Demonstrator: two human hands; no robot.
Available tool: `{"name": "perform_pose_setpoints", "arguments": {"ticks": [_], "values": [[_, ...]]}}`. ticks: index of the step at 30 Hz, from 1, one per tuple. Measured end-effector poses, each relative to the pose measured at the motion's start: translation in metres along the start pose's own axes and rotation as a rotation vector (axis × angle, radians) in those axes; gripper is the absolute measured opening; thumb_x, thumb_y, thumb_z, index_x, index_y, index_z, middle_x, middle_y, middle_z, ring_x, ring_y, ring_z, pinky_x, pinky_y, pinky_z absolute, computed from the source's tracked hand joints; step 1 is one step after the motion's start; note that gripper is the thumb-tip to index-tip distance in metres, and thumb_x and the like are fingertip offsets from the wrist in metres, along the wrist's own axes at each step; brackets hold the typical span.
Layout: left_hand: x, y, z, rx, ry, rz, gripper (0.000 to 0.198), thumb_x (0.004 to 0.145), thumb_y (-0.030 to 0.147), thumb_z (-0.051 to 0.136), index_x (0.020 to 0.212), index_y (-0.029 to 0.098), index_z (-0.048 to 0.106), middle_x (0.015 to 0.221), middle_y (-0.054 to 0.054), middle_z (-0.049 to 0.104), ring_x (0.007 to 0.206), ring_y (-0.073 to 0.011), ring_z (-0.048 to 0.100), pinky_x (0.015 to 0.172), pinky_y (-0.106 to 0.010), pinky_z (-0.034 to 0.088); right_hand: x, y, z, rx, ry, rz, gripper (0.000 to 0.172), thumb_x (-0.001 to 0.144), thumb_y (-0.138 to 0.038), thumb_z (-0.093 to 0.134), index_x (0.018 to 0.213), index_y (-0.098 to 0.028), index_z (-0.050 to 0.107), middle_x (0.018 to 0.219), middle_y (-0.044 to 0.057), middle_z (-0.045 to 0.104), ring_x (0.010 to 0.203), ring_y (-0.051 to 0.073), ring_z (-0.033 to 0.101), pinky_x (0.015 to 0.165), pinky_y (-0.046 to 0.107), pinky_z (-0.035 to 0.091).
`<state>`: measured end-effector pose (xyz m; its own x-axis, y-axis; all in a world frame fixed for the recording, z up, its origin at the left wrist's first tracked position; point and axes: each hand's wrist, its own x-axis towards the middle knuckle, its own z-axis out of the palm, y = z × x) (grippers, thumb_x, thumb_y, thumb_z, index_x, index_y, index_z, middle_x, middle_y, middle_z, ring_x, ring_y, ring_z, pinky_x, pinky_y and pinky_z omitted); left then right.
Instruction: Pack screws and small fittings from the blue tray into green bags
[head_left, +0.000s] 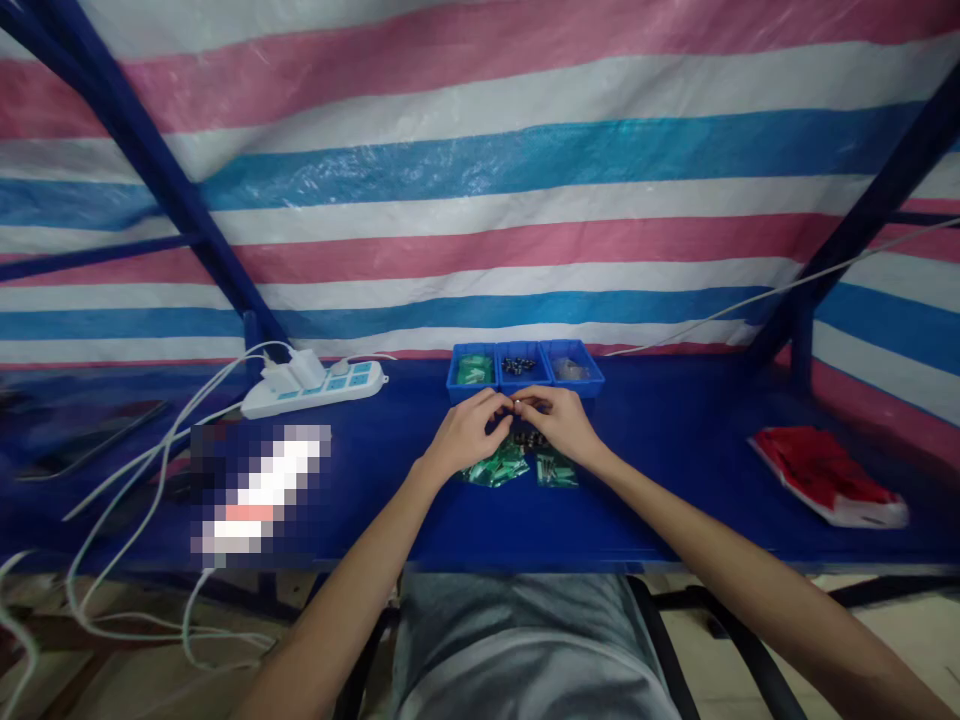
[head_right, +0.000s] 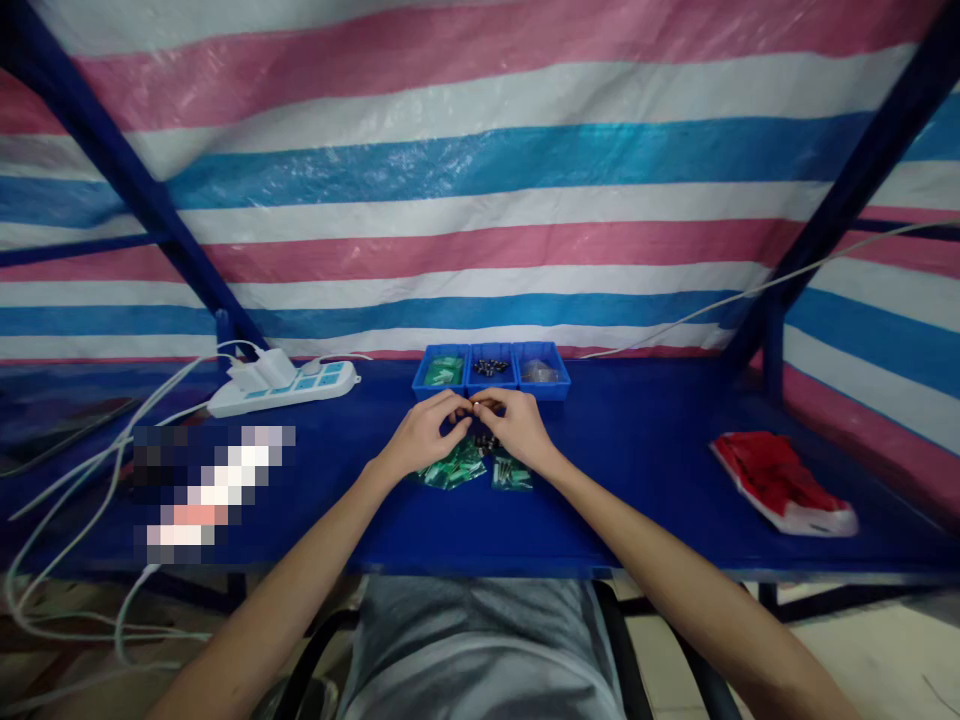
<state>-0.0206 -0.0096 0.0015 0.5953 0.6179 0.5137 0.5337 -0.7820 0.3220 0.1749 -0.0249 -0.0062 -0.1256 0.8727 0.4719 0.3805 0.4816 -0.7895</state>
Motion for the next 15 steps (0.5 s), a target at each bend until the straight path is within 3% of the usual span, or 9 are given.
{"name": "perform_pose_setpoints", "arguments": {"ticks": [4, 8, 13, 15], "values": [[0.0, -0.001, -0.001, 0.016, 0.02, -0.014, 0.015, 0.096, 0.024, 0.051, 0.106, 0.022, 0.062, 0.101, -0.003, 0.063, 0.087, -0.0156, 0.063, 0.077, -0.027, 0.05, 0.004, 0.009, -0.002, 0.119, 0.028, 0.063, 0.018, 0.081, -0.028, 0.067, 0.094, -0.017, 0.075, 0.081, 0.005, 0.075, 0.075, 0.02, 0.07, 0.075, 0.033, 0.054], [0.001, -0.002, -0.001, 0.043, 0.05, -0.04, 0.016, 0.097, 0.023, 0.049, 0.105, 0.022, 0.062, 0.099, -0.003, 0.063, 0.085, -0.015, 0.062, 0.078, -0.027, 0.049, 0.014, 0.011, -0.008, 0.282, 0.082, 0.165, 0.025, 0.077, -0.032, 0.07, 0.095, -0.015, 0.072, 0.078, 0.007, 0.073, 0.07, 0.021, 0.069, 0.056, 0.027, 0.049], [0.001, -0.004, 0.0, 0.062, 0.061, -0.069, 0.016, 0.097, 0.022, 0.048, 0.104, 0.021, 0.062, 0.097, -0.003, 0.063, 0.081, -0.0146, 0.062, 0.077, -0.026, 0.049, 0.025, 0.009, -0.019, 0.469, 0.082, 0.257, 0.054, 0.08, -0.036, 0.069, 0.131, -0.02, 0.059, 0.123, 0.014, 0.069, 0.079, 0.021, 0.072, 0.05, 0.024, 0.046], [0.001, -0.006, 0.0, 0.066, 0.071, -0.081, 0.016, 0.097, 0.022, 0.048, 0.104, 0.021, 0.062, 0.096, -0.003, 0.062, 0.08, -0.0144, 0.062, 0.077, -0.026, 0.049, 0.025, 0.009, -0.024, 0.464, 0.065, 0.245, 0.057, 0.082, -0.036, 0.068, 0.136, -0.022, 0.054, 0.127, 0.014, 0.066, 0.078, 0.02, 0.072, 0.051, 0.024, 0.047]]}}
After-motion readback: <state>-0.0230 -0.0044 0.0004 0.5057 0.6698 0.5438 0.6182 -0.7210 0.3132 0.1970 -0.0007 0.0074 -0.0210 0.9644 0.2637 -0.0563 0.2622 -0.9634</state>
